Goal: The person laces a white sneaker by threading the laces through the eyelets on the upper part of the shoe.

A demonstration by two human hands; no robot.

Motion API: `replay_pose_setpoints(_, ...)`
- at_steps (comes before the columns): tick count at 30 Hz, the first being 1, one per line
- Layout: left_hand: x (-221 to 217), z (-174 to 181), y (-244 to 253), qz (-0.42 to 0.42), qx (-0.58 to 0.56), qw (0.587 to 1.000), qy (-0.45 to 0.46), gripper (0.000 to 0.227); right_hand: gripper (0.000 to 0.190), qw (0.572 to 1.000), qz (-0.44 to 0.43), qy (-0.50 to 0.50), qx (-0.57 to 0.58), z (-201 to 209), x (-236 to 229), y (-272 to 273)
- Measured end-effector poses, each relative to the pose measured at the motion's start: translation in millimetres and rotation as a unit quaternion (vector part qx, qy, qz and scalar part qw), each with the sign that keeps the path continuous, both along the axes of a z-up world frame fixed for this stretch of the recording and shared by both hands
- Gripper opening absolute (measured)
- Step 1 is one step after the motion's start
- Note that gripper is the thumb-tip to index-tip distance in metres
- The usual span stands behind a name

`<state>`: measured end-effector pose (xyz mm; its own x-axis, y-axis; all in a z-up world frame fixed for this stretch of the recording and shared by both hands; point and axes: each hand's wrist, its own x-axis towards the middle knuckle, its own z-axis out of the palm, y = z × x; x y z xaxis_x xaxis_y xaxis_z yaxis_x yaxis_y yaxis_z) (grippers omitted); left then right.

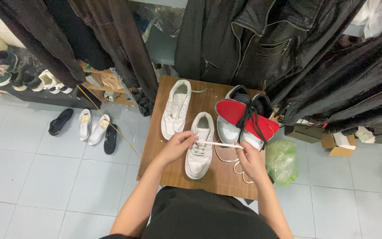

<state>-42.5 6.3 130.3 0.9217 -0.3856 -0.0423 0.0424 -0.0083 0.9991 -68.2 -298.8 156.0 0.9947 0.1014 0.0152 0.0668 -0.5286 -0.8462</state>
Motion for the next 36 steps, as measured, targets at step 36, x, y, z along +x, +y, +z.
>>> replay_pose_setpoints(36, -25.6, -34.8, 21.4, 0.076, 0.431, 0.887, -0.15, 0.023, 0.022, 0.941, -0.145, 0.077, 0.296, -178.0, 28.5, 62.7)
